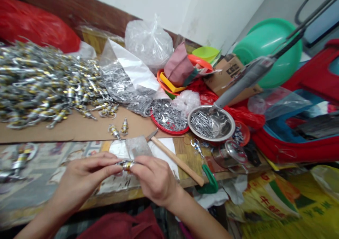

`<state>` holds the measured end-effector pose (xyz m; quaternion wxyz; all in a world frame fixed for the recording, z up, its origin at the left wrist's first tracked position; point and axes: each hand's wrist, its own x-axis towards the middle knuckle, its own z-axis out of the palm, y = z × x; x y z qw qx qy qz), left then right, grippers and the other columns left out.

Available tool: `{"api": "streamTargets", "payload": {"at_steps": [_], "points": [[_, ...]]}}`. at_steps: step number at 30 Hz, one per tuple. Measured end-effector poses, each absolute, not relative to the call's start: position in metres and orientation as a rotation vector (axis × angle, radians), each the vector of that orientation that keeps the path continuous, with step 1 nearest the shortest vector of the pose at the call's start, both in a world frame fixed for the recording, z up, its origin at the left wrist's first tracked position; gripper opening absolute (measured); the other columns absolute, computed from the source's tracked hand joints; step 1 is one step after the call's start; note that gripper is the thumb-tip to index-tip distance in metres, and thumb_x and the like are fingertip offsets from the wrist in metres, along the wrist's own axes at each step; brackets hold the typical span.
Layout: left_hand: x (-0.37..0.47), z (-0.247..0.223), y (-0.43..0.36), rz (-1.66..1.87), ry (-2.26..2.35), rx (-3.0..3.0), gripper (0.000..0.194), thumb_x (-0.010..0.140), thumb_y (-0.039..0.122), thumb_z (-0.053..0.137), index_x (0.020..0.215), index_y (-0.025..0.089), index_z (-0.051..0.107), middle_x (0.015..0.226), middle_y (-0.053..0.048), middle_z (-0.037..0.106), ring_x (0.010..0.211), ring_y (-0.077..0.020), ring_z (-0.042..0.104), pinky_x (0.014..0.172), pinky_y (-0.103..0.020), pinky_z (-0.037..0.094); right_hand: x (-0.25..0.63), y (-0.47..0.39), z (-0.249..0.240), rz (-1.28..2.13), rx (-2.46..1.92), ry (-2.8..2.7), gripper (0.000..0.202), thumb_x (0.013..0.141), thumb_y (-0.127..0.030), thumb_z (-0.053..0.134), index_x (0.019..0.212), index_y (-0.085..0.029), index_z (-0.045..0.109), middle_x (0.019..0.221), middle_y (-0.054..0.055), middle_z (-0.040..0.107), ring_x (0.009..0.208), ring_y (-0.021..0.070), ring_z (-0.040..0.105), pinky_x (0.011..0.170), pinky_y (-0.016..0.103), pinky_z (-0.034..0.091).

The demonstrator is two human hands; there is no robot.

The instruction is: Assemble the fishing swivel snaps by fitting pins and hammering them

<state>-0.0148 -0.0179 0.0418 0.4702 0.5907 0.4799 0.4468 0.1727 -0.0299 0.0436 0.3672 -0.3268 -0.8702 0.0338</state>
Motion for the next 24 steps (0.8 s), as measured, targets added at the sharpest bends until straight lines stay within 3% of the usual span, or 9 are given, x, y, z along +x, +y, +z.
{"api": "streamTargets", "payload": {"at_steps": [7,12,14,19,21,24], "points": [[-0.015,0.046,-0.016,1.049,1.167,1.736,0.010,0.070,0.021,0.062,0.066,0.021,0.070,0.069,-0.002,0.067,0.067,-0.0155,0.061,0.063,-0.024,0.046,0.174,-0.028,0.048,-0.093,-0.752,-2.290,0.021,0.082,-0.008,0.045,0.092,-0.013,0.062,0.093,0.012,0.066,0.080,0.0178,0.063,0.062,0.028,0.053],[-0.015,0.047,-0.016,1.036,1.210,1.646,0.010,0.070,0.023,0.061,0.066,0.022,0.070,0.081,-0.003,0.069,0.078,-0.0179,0.062,0.075,-0.027,0.045,0.165,-0.027,0.042,0.244,-0.839,-2.091,0.019,0.078,-0.007,0.052,0.089,-0.014,0.065,0.087,0.010,0.068,0.079,0.0156,0.064,0.066,0.026,0.054],[-0.013,0.044,-0.018,0.995,1.221,1.430,0.011,0.067,0.026,0.064,0.076,0.020,0.070,0.080,-0.003,0.070,0.076,-0.0186,0.063,0.073,-0.028,0.048,0.157,-0.029,0.038,0.432,-0.931,-1.922,0.013,0.074,-0.010,0.059,0.083,-0.014,0.067,0.079,0.008,0.069,0.071,0.0146,0.064,0.063,0.024,0.053],[-0.005,0.033,-0.021,1.007,1.129,0.977,0.062,0.054,0.024,0.074,0.112,0.018,0.053,0.088,-0.002,0.068,0.082,-0.0179,0.062,0.073,-0.026,0.050,0.153,-0.030,0.039,0.745,-1.206,-1.776,0.012,0.068,-0.021,0.068,0.077,-0.015,0.070,0.066,0.004,0.068,0.054,0.0125,0.061,0.048,0.020,0.047],[-0.005,0.030,-0.018,1.000,1.097,0.908,0.062,0.058,0.025,0.072,0.115,0.017,0.048,0.081,-0.001,0.066,0.082,-0.0169,0.061,0.074,-0.026,0.049,0.165,-0.018,0.041,0.752,-1.268,-1.887,0.011,0.070,-0.024,0.066,0.076,-0.016,0.071,0.069,0.003,0.069,0.059,0.0123,0.062,0.054,0.020,0.049],[-0.007,0.026,-0.012,0.930,1.041,0.861,0.065,0.061,0.025,0.069,0.120,0.017,0.041,0.074,0.001,0.064,0.075,-0.0161,0.061,0.071,-0.027,0.050,0.196,0.020,0.042,0.322,-1.664,-1.951,0.017,0.081,-0.021,0.053,0.088,-0.018,0.068,0.089,0.003,0.069,0.082,0.0125,0.063,0.077,0.020,0.047]]}}
